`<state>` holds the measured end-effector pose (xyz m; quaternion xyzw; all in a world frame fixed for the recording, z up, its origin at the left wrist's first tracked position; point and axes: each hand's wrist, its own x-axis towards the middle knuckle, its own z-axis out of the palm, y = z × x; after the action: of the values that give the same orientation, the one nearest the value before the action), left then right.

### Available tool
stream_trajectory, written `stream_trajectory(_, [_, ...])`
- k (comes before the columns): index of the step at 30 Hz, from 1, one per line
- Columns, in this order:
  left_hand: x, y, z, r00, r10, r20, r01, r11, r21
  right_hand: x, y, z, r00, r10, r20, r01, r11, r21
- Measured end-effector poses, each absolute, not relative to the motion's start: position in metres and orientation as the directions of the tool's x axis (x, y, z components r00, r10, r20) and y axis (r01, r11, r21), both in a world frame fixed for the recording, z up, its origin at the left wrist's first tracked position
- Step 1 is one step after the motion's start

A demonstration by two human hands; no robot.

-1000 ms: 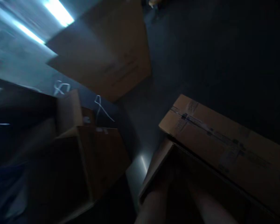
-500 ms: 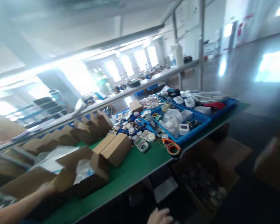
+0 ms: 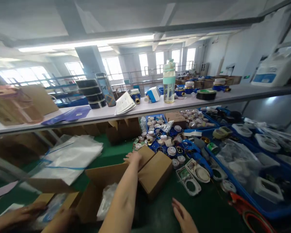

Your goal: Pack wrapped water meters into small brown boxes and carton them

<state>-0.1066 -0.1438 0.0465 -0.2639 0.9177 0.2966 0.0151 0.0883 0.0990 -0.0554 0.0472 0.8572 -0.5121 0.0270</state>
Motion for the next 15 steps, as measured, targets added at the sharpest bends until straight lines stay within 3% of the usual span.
stream_trajectory(4, [-0.061, -0.134, 0.056, -0.977, -0.211, -0.032, -0.186, 0.769, 0.611, 0.031, 0.047, -0.051, -0.99, -0.002, -0.142, 0.125, 0.452, -0.883])
stream_trajectory(5, [-0.038, -0.131, 0.053, -0.989, -0.137, 0.058, -0.071, 0.78, 0.621, 0.025, 0.037, -0.048, -0.99, -0.034, -0.14, 0.107, 0.475, -0.873])
stream_trajectory(6, [-0.013, -0.128, 0.046, -0.968, -0.087, 0.235, 0.076, 0.792, 0.605, 0.02, 0.029, -0.043, -0.987, -0.085, -0.136, 0.077, 0.495, -0.865])
stream_trajectory(7, [0.012, -0.125, 0.036, -0.929, -0.174, 0.328, 0.064, 0.795, 0.603, 0.014, 0.02, -0.038, -0.982, -0.142, -0.127, 0.037, 0.511, -0.859])
stream_trajectory(8, [0.035, -0.123, 0.023, -0.876, -0.339, 0.343, -0.063, 0.786, 0.615, 0.007, 0.009, -0.033, -0.973, -0.204, -0.111, -0.013, 0.522, -0.853])
stream_trajectory(9, [0.055, -0.122, 0.008, -0.844, -0.45, 0.291, -0.205, 0.772, 0.602, -0.002, -0.004, -0.027, -0.959, -0.27, -0.089, -0.07, 0.529, -0.846])
stream_trajectory(11, [0.081, -0.123, -0.021, -0.826, -0.554, 0.103, -0.421, 0.729, 0.541, -0.023, -0.038, -0.012, -0.906, -0.42, -0.047, -0.206, 0.535, -0.819])
stream_trajectory(13, [0.091, -0.128, -0.039, -0.844, -0.521, -0.131, -0.515, 0.716, 0.471, -0.043, -0.078, 0.004, -0.798, -0.601, -0.052, -0.357, 0.54, -0.762])
stream_trajectory(15, [0.092, -0.141, -0.041, -0.849, -0.454, -0.271, -0.529, 0.711, 0.464, -0.051, -0.11, 0.02, -0.679, -0.726, -0.111, -0.474, 0.549, -0.689])
